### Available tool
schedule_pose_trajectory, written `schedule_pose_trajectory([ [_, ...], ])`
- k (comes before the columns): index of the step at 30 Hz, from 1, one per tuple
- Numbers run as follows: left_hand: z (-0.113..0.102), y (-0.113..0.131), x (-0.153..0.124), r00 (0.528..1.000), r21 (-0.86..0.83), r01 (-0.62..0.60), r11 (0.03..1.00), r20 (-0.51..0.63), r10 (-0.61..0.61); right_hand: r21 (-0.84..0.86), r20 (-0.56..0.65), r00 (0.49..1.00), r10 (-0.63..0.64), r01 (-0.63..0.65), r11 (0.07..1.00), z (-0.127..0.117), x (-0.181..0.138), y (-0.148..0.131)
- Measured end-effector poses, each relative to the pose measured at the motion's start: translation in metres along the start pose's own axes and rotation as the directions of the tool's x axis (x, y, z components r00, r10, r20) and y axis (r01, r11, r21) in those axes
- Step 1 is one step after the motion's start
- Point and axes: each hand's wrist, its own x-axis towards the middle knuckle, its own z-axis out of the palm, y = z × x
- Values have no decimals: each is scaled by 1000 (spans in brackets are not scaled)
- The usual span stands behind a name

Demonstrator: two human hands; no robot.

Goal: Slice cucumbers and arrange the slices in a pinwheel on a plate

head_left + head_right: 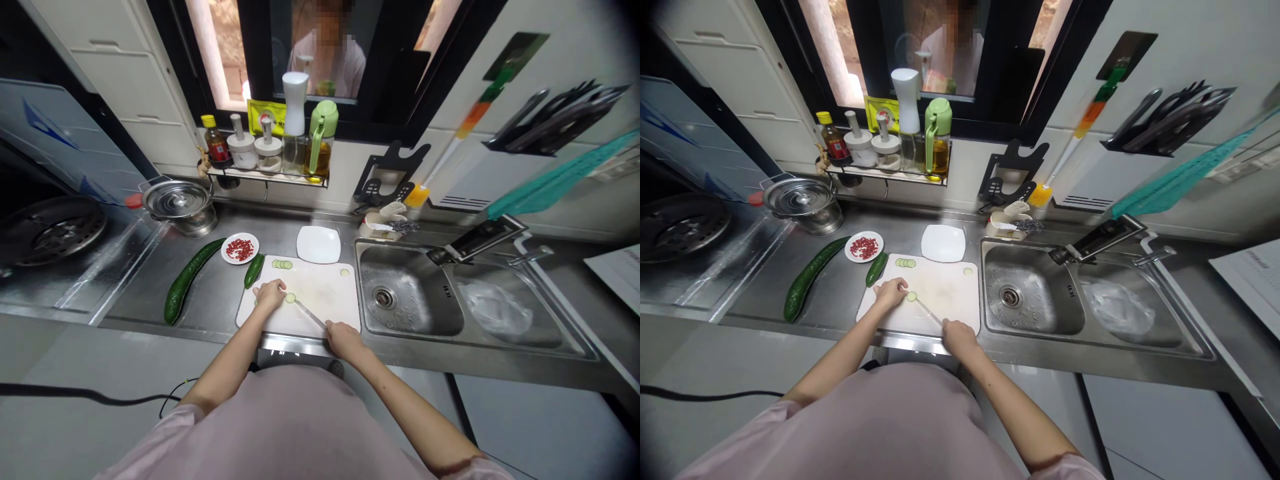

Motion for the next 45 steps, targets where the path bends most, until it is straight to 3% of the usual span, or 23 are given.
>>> schedule_pose_trajectory([
  [4, 1, 0, 0, 1000, 7, -1, 1000, -3, 1, 58, -65, 997, -35, 39, 998, 0, 2, 16],
  [9, 1, 1, 0, 1000, 12, -2, 1000, -10, 2, 144, -150, 979, 141, -120, 982, -2, 11, 31],
  [15, 1, 5, -9, 1000, 34, -9, 999, -25, 10, 203, -155, 951, 267, -234, 951, -2, 19, 34],
  [21, 11, 9, -21, 993, 128, -89, 988, -69, 98, 213, -164, 945, 284, -247, 945, 3, 24, 36],
  [30, 16, 17, -24, 989, 139, -104, 985, -89, 117, 165, -179, 947, 268, -240, 957, 6, 27, 33],
  [39, 10, 22, -28, 991, -7, -89, 996, -104, 88, 129, -179, 955, 234, -213, 968, 3, 29, 35],
  [45, -2, -3, -38, 987, -241, -9, 971, -160, -30, 110, -175, 959, 223, -206, 972, 2, 32, 36],
])
